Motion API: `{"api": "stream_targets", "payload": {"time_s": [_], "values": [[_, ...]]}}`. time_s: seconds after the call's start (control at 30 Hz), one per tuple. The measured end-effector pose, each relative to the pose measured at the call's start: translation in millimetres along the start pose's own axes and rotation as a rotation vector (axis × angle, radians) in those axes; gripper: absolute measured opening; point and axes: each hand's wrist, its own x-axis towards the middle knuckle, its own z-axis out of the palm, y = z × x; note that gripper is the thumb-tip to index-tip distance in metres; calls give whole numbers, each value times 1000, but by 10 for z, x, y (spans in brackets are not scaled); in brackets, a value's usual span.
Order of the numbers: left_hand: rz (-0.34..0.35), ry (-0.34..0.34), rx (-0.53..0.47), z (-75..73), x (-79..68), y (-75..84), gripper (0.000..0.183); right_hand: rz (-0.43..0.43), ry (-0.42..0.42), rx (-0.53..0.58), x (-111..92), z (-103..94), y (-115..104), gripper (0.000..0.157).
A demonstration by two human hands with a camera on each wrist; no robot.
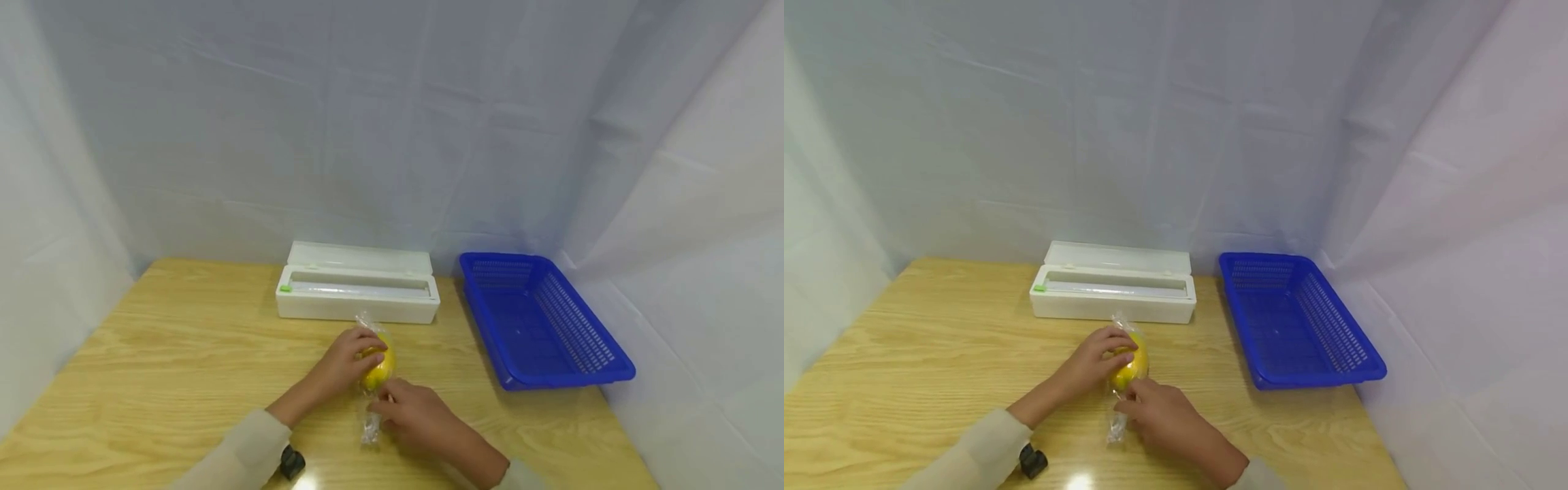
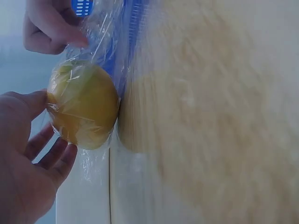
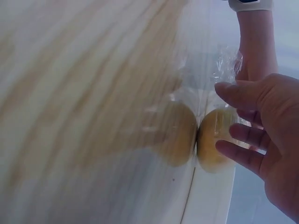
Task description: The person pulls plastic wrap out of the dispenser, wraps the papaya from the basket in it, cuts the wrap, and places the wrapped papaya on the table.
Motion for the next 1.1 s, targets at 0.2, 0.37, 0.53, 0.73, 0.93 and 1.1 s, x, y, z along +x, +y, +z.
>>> {"api": "stream_targets", "payload": {"time_s": [0.2, 0.37, 0.53, 0.73, 0.93, 1.1], "values": [[-2, -1, -1, 3, 8, 16, 16, 87, 47, 43, -8, -14, 11, 7], [10, 7, -22, 25, 7, -27, 16, 178, 82, 145, 12, -13, 59, 13], [-16, -6, -91, 40, 16, -58, 17, 303, 143, 299, 65, 4, 103, 15], [-54, 4, -145, 25, 38, -52, 15, 415, 244, 403, 145, 24, 153, 8], [-75, 14, -161, -1, 45, -24, 9, 522, 317, 481, 230, 82, 169, 6], [-108, 24, -131, -16, 30, -33, 11, 693, 318, 641, 286, 160, 168, 12]]}}
